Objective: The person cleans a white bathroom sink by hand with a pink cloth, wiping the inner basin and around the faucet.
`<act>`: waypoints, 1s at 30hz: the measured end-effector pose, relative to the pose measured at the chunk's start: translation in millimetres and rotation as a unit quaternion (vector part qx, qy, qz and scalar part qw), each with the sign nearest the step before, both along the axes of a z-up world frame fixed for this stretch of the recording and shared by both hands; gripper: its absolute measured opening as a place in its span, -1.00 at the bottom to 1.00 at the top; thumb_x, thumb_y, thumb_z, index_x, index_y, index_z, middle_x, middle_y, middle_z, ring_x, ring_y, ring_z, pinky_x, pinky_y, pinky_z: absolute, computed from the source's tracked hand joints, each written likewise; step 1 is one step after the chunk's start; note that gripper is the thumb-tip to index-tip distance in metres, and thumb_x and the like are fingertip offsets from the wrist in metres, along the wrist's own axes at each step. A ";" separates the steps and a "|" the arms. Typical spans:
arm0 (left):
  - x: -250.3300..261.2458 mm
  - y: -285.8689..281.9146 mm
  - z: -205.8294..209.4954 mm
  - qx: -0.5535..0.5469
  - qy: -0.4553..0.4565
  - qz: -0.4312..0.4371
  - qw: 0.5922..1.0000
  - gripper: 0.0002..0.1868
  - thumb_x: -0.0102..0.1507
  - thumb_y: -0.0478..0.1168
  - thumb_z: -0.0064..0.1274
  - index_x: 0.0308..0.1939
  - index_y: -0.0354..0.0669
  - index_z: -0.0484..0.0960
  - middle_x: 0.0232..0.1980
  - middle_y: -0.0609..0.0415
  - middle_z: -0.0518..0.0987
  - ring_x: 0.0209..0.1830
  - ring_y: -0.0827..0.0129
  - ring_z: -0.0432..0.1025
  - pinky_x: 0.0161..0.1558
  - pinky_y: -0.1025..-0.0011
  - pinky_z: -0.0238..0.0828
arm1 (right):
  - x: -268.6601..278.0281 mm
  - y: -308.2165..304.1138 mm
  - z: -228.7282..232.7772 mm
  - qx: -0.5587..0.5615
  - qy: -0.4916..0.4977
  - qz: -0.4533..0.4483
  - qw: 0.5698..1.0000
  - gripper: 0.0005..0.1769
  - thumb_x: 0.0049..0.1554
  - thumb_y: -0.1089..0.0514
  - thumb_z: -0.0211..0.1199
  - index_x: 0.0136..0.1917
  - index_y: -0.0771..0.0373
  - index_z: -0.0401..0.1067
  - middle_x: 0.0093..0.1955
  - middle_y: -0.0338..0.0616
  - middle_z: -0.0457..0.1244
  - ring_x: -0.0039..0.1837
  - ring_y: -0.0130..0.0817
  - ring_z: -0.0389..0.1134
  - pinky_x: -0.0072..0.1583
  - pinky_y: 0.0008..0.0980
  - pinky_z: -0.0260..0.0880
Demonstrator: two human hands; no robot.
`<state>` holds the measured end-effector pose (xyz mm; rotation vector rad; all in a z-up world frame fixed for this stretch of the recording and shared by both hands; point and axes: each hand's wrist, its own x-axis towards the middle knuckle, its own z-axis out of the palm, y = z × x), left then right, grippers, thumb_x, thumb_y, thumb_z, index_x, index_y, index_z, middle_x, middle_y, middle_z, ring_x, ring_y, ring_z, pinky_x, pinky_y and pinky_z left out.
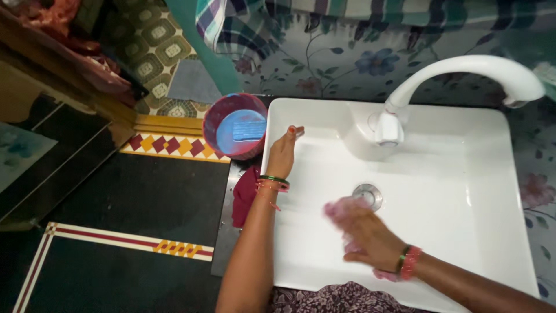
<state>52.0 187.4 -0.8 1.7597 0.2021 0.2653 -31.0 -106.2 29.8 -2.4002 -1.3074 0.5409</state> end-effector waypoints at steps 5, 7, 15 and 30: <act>-1.3 13.6 5.8 -0.056 -0.029 0.010 0.998 -0.21 0.47 0.24 -0.40 0.21 -0.51 0.55 0.19 -0.25 0.63 0.30 0.10 0.51 0.36 0.30 0.31 | 24.8 89.4 11.4 0.103 -0.027 0.166 0.980 -0.43 -0.04 0.13 0.21 0.28 -0.09 0.43 0.33 -0.05 0.22 0.39 0.00 0.20 0.41 0.04 0.21; -2.9 19.0 6.3 -0.082 -0.027 0.013 0.996 -0.22 0.48 0.23 -0.39 0.23 -0.52 0.53 0.21 -0.26 0.61 0.31 0.11 0.49 0.37 0.31 0.30 | 57.7 124.8 13.2 0.132 -0.011 0.055 0.990 -0.35 -0.10 0.23 0.05 0.26 -0.06 0.51 0.19 -0.15 0.28 0.30 -0.07 0.27 0.31 -0.03 0.31; -6.2 15.3 15.4 -0.020 -0.023 0.020 0.999 -0.28 0.46 0.20 -0.35 0.21 -0.41 0.59 0.09 -0.24 0.69 0.10 0.12 0.55 0.18 0.33 0.43 | 147.5 167.3 -12.7 0.261 -0.170 0.015 0.950 -0.53 -0.08 0.01 0.32 0.09 0.21 0.46 0.21 0.05 0.31 0.32 0.04 0.28 0.33 0.01 0.23; -2.5 5.9 5.9 0.054 0.028 0.030 0.998 -0.18 0.40 0.33 -0.35 0.16 -0.40 0.61 0.15 -0.24 0.66 0.26 0.02 0.51 0.30 0.29 0.32 | -19.7 77.0 -42.2 0.229 -0.018 0.281 0.932 -0.45 0.19 -0.02 0.19 0.44 0.02 0.35 0.48 0.01 0.22 0.54 -0.01 0.16 0.44 0.12 0.09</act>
